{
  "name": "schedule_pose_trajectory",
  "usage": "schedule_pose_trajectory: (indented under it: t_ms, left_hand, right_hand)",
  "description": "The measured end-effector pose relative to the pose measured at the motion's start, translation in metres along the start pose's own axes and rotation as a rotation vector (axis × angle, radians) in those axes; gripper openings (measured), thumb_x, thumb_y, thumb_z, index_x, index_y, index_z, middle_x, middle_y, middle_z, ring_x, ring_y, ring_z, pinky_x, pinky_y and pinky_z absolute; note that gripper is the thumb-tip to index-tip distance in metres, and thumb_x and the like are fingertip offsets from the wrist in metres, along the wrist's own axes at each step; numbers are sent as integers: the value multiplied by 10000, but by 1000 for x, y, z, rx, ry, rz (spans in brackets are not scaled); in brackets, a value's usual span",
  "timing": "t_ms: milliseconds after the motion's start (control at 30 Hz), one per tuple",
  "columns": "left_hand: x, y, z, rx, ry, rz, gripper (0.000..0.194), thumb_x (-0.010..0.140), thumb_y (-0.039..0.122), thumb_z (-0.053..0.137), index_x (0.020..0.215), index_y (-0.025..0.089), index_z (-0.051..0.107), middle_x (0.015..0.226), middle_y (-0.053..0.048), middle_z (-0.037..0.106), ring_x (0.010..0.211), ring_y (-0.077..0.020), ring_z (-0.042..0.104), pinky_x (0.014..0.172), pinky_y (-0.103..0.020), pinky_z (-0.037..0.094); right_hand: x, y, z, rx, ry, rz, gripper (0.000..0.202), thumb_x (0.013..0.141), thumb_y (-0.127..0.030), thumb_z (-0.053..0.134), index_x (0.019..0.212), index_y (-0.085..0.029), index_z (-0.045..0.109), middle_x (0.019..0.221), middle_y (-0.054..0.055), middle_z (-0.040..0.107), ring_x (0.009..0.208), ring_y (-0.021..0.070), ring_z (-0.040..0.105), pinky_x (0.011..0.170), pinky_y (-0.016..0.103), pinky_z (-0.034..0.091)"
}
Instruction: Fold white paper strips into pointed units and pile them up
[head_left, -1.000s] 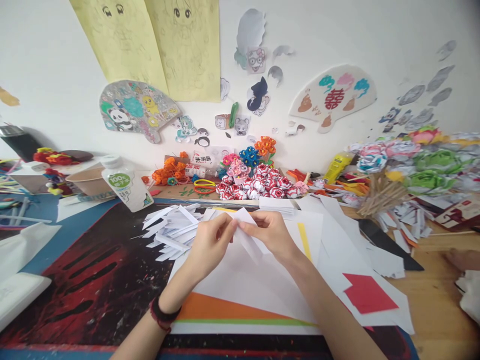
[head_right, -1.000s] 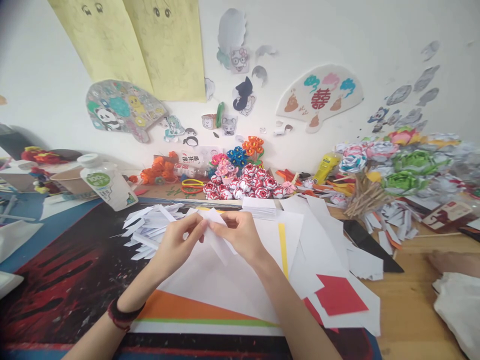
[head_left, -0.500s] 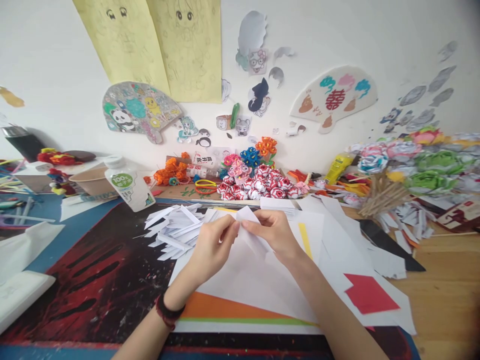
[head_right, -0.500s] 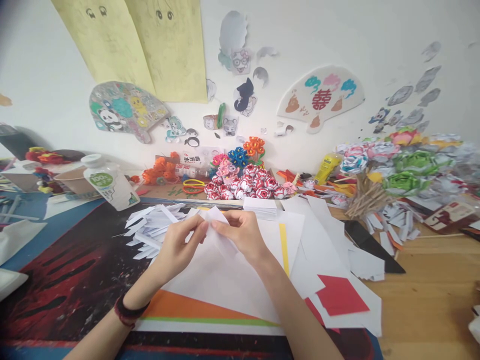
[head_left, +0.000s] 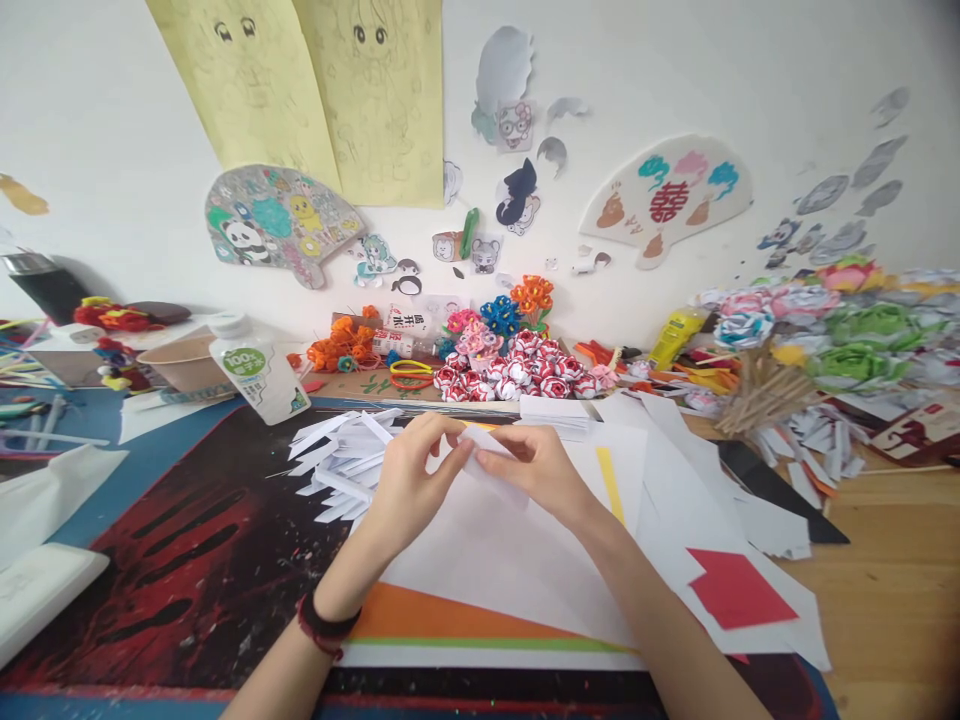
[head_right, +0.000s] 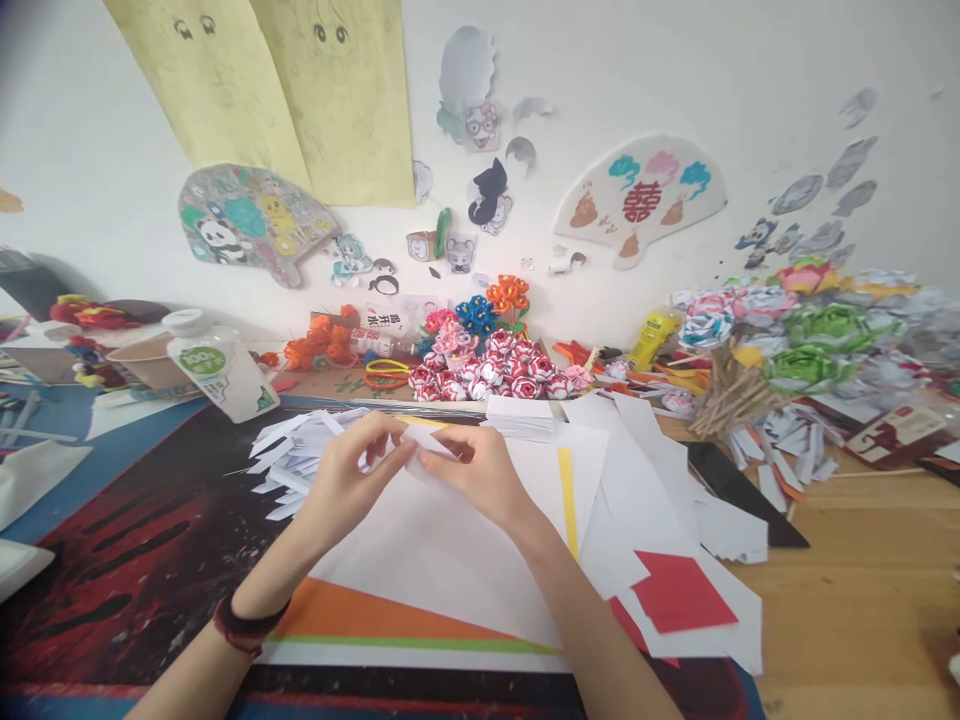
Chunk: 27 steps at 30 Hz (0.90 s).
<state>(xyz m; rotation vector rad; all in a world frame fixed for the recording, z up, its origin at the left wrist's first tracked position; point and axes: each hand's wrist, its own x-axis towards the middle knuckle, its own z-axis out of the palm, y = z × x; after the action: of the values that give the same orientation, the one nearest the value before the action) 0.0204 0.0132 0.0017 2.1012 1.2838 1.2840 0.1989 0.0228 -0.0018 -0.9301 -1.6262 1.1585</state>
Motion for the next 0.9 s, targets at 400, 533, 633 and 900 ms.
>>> schedule_pose_trajectory:
  t_ms: [400, 533, 633, 900]
  left_hand:
    - [-3, -3, 8, -589, 152, -393, 229, 790, 359, 681, 883, 167, 599, 727, -12, 637, 677, -136, 590, 529, -205, 380]
    - [-5, -3, 14, -622, 210, -433, 252, 757, 359, 707, 881, 161, 614, 766, -32, 673, 703, -146, 604, 530, -207, 369]
    - [-7, 0, 22, -575, 210, -417, 196, 769, 345, 686, 809, 162, 627, 805, -32, 663, 704, -135, 572, 550, -210, 392]
    - [-8, -2, 24, -324, 140, -385, 234, 837, 395, 592, 807, 178, 674, 738, -15, 623, 667, -138, 515, 540, -221, 381]
  right_hand:
    - [2, -3, 6, 357, 296, 58, 828, 682, -341, 790, 1378, -317, 342, 960, 8, 609, 662, 140, 631, 645, 302, 531]
    - [3, -2, 11, 398, 211, 39, 771, 669, -370, 794, 1314, -307, 377, 1007, 20, 619, 654, 138, 644, 610, 286, 525]
    - [3, 8, 14, 254, 75, 96, 488, 677, -413, 780, 1067, -193, 587, 943, 61, 663, 624, 156, 641, 560, 283, 517]
    - [5, 15, 6, 52, 133, 107, 306, 754, -415, 714, 829, -118, 705, 698, 66, 677, 592, 165, 626, 572, 284, 509]
